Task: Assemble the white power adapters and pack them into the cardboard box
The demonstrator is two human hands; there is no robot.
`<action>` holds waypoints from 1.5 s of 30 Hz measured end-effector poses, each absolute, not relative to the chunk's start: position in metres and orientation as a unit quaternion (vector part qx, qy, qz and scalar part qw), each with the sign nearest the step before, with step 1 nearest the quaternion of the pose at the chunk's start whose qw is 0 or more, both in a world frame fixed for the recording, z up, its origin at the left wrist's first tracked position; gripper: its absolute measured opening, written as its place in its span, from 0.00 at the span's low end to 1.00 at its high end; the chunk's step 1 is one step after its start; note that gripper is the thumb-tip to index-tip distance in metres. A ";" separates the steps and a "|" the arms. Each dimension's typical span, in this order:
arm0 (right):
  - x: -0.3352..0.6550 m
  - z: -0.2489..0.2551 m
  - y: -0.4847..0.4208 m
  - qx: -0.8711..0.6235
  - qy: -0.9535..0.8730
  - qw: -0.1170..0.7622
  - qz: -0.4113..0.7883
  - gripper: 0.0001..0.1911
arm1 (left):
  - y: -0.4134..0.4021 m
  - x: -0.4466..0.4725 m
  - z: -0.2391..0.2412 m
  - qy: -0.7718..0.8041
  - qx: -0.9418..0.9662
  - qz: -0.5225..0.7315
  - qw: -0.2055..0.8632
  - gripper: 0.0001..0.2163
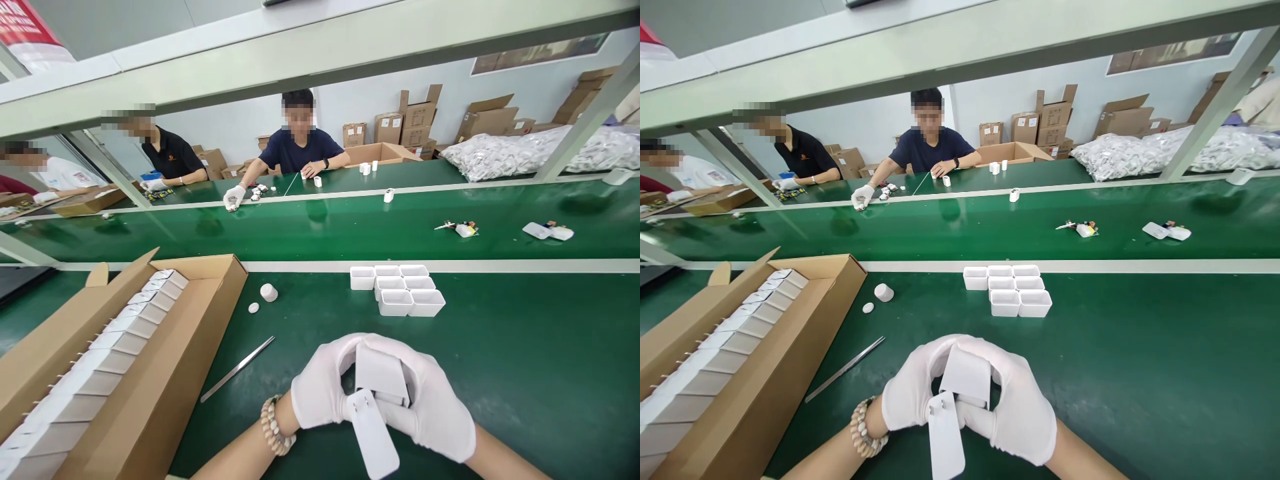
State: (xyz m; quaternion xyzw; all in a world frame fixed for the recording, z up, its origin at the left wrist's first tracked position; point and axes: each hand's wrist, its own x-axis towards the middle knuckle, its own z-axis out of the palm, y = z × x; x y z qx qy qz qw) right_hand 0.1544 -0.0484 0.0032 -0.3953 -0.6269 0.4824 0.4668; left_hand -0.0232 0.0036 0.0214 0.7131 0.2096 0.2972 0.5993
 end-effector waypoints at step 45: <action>0.158 0.017 -0.030 -0.432 -0.520 0.363 0.641 0.28 | 0.005 -0.013 0.025 0.353 0.608 0.264 0.660 0.17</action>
